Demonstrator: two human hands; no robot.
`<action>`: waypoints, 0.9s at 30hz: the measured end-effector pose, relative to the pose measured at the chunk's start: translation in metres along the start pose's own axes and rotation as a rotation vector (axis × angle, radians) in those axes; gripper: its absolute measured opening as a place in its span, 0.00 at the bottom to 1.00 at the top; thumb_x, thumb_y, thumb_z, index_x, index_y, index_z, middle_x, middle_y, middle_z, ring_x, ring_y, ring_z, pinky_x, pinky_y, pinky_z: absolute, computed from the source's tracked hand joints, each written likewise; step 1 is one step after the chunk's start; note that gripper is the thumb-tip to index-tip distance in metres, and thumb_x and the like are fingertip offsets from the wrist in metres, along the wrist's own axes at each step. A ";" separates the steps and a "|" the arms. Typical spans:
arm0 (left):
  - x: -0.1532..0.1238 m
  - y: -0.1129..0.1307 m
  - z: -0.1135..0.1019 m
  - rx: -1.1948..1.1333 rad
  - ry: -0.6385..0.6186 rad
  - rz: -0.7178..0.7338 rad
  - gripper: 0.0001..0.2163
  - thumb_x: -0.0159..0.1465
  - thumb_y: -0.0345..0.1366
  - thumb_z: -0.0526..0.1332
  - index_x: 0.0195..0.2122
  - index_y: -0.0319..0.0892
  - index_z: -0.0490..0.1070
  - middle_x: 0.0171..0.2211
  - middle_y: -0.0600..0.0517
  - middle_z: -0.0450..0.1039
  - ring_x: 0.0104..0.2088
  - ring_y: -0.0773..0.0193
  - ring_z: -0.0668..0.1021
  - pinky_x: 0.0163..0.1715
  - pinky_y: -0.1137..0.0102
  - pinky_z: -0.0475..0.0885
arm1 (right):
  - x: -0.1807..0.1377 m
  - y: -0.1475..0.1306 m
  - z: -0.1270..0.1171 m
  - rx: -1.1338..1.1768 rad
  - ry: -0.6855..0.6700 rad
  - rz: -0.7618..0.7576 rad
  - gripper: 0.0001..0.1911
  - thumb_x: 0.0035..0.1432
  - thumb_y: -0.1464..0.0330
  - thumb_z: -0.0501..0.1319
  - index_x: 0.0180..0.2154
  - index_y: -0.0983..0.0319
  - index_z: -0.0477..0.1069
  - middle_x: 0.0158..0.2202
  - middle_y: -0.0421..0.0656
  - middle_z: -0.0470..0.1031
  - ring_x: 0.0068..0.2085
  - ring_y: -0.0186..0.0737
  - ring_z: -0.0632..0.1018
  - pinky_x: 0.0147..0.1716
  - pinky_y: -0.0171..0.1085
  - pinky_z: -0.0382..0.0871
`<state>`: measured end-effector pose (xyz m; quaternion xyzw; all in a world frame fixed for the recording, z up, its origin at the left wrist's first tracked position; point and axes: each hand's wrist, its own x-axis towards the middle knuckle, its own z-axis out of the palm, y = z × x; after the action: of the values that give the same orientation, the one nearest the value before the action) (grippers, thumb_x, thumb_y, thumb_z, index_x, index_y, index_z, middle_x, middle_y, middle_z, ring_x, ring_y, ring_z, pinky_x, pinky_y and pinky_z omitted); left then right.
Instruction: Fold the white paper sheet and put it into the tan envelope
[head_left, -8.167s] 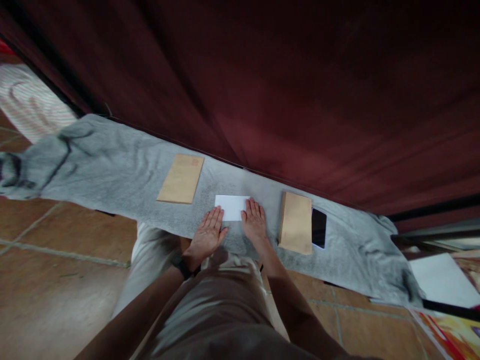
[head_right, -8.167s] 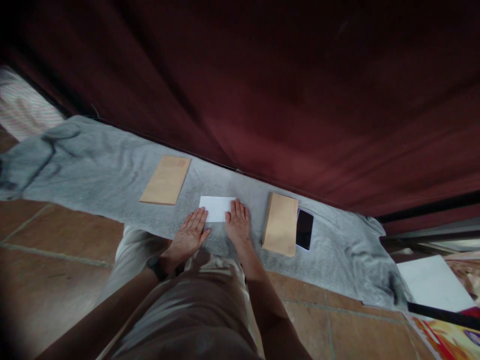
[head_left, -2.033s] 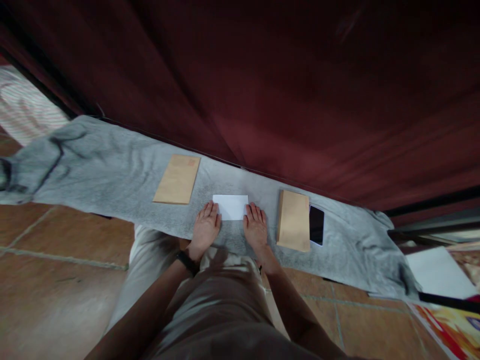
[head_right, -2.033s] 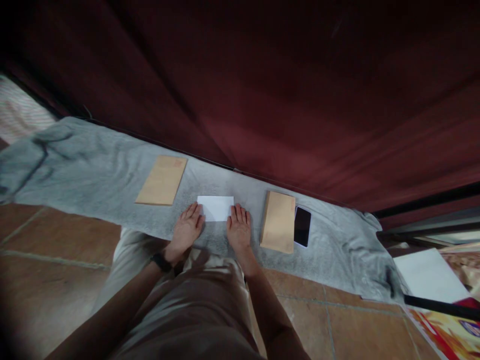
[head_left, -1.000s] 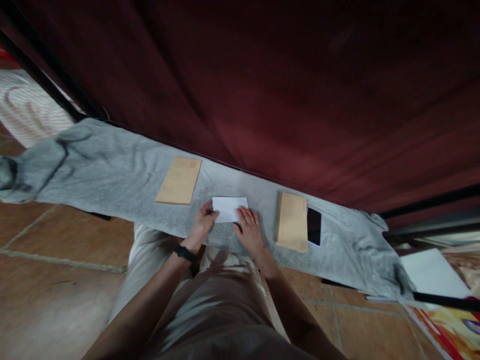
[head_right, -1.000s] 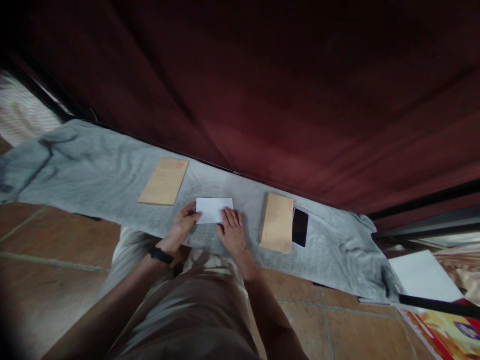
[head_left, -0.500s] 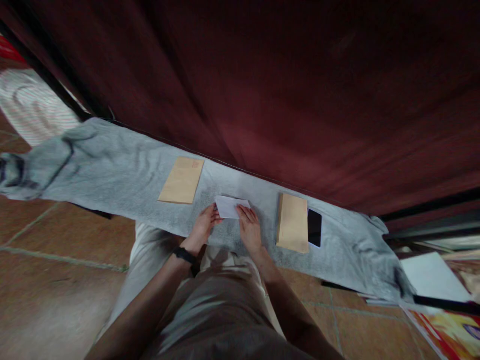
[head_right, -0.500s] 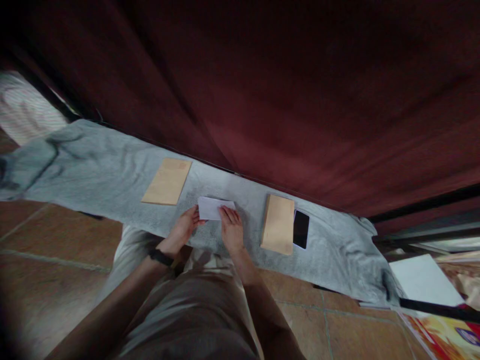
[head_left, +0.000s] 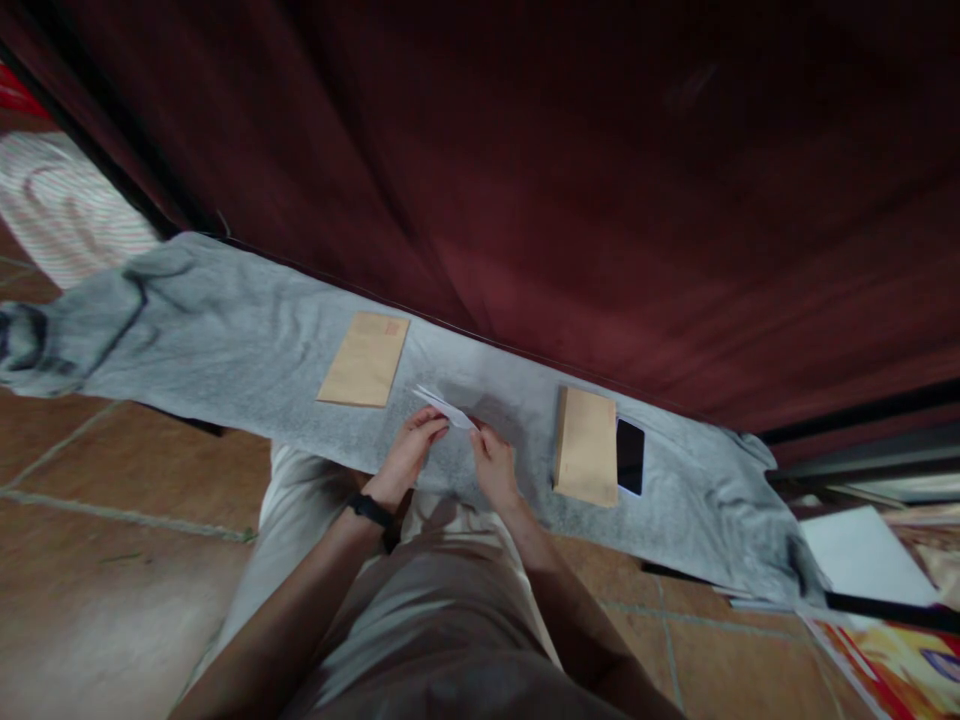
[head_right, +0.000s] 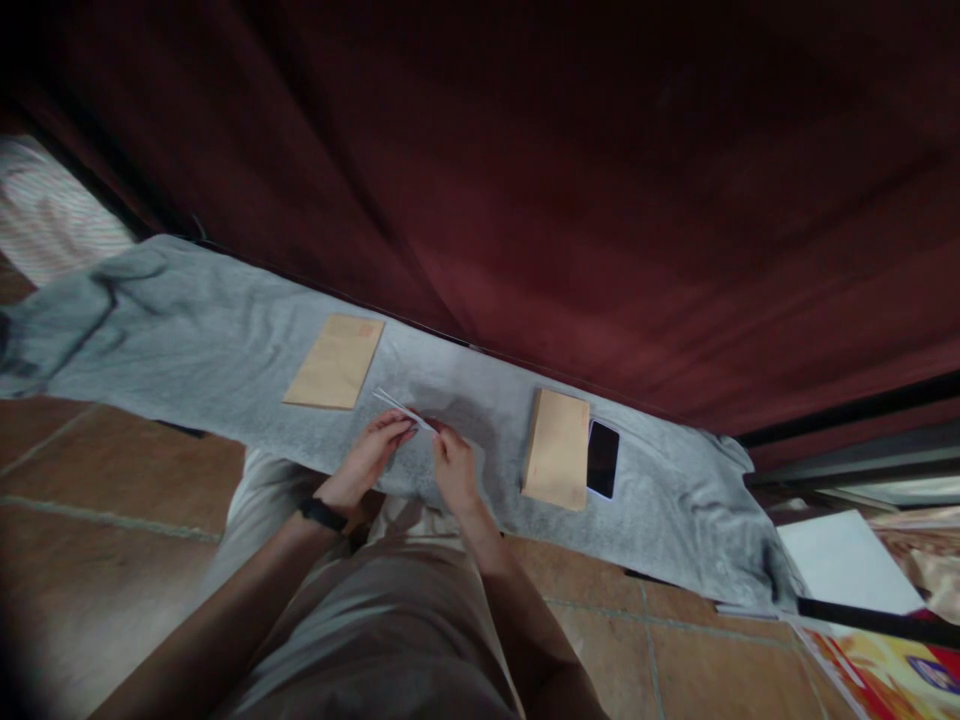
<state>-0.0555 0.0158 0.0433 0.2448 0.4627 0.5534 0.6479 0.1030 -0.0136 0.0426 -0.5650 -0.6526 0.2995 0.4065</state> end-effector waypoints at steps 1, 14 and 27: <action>0.001 0.000 0.000 -0.001 -0.008 0.014 0.12 0.46 0.34 0.75 0.33 0.41 0.80 0.35 0.52 0.80 0.38 0.64 0.79 0.43 0.70 0.72 | 0.000 0.001 0.001 0.028 0.017 0.037 0.16 0.70 0.63 0.53 0.43 0.58 0.79 0.39 0.42 0.83 0.40 0.41 0.81 0.44 0.37 0.75; 0.002 0.004 -0.003 0.161 -0.097 0.126 0.14 0.53 0.45 0.73 0.35 0.43 0.76 0.27 0.56 0.76 0.27 0.67 0.74 0.30 0.72 0.67 | 0.000 0.006 0.003 0.435 0.090 0.260 0.16 0.61 0.54 0.62 0.41 0.58 0.79 0.35 0.40 0.82 0.34 0.41 0.77 0.37 0.37 0.73; 0.016 0.010 -0.015 0.421 -0.134 0.168 0.17 0.54 0.49 0.72 0.36 0.42 0.75 0.27 0.55 0.75 0.26 0.66 0.72 0.27 0.71 0.65 | 0.014 0.019 -0.011 0.652 0.203 0.408 0.22 0.52 0.53 0.68 0.43 0.60 0.78 0.39 0.44 0.83 0.35 0.41 0.79 0.32 0.37 0.75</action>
<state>-0.0745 0.0304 0.0400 0.4484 0.5017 0.4791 0.5636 0.1216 0.0029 0.0349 -0.5511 -0.3540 0.5084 0.5590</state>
